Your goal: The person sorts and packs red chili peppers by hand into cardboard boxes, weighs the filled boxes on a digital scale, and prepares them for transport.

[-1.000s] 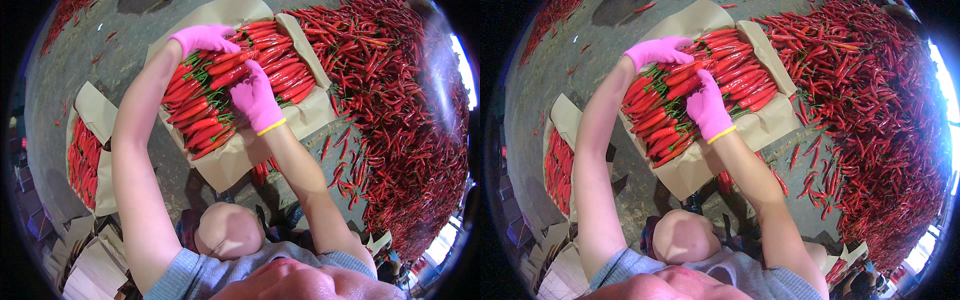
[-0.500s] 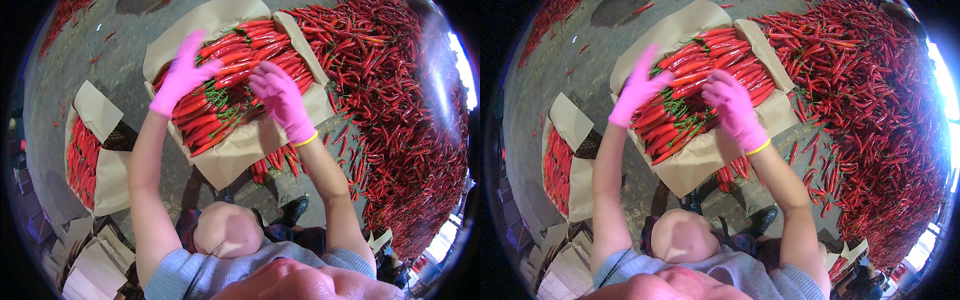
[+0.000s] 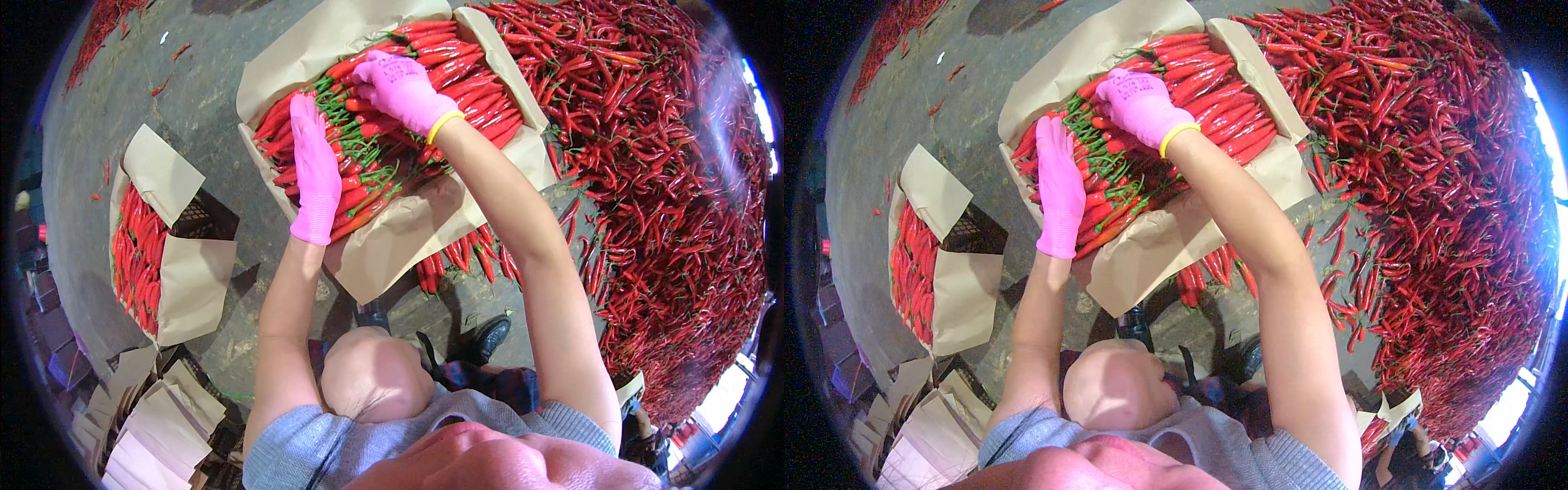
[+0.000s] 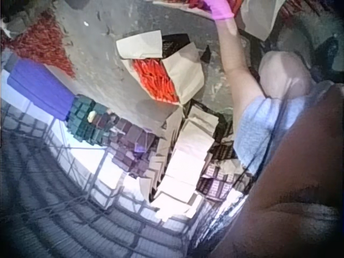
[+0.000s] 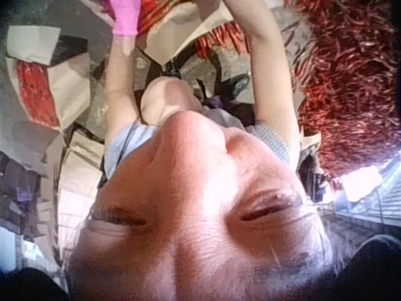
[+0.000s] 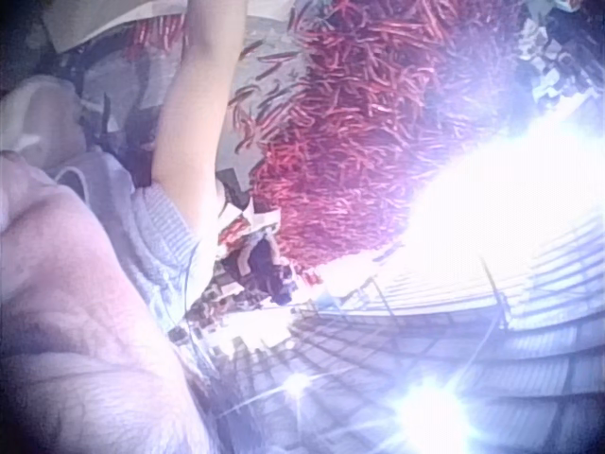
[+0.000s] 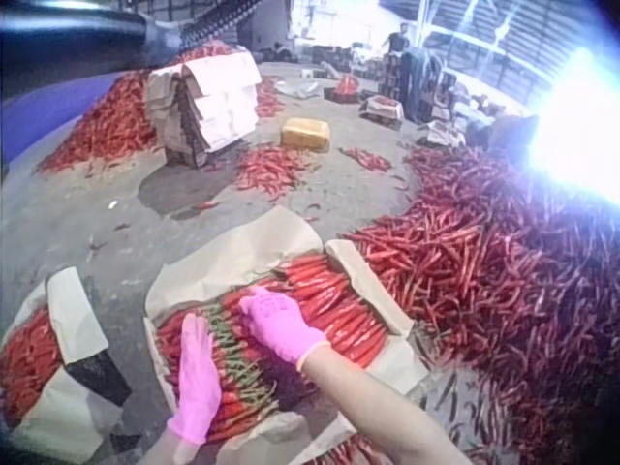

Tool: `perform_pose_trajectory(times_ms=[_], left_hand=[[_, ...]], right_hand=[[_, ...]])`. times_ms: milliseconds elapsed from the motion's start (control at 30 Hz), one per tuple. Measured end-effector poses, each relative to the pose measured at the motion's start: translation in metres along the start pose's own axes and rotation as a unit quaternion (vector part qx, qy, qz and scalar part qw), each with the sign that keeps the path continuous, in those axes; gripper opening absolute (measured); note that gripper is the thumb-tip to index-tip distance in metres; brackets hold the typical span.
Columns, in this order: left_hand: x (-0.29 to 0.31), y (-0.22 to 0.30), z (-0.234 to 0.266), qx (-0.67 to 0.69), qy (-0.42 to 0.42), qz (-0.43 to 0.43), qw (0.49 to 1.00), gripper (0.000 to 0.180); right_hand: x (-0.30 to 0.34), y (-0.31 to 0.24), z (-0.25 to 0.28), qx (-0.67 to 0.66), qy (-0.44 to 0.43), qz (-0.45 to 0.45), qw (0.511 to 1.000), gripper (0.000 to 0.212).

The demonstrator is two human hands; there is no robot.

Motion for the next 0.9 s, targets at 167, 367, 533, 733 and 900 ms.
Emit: perform_pose_trajectory(times_ms=[167, 367, 533, 733, 900], left_hand=[[0.025, 0.045, -0.029, -0.072, -0.022, -0.073, 0.994, 0.062], [0.164, 0.005, -0.125, -0.047, -0.451, 0.178, 0.873, 0.07], [0.199, -0.144, -0.142, -0.287, -0.528, 0.146, 0.786, 0.048], [0.163, -0.167, -0.129, -0.257, -0.435, 0.199, 0.84, 0.045], [0.185, -0.203, -0.173, -0.344, -0.478, 0.143, 0.796, 0.034]], right_hand=[[0.051, 0.015, 0.05, -0.121, 0.144, 0.116, 0.975, 0.026], [0.277, 0.136, 0.061, -0.077, 0.022, -0.163, 0.983, 0.029], [0.544, 0.17, -0.084, 0.033, -0.207, -0.419, 0.884, 0.035], [0.626, 0.174, -0.12, -0.053, 0.019, -0.595, 0.802, 0.037], [0.543, 0.144, -0.124, -0.073, -0.041, -0.529, 0.845, 0.048]])
Point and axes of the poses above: each hand's wrist, its own x-axis away from the middle knuckle, its own z-axis out of the back of the hand, y = z × x, the point moved 9 cm from there along -x, towards the middle knuckle, and after that the axes turned 4 degrees about -y, right-handed, at the moved point
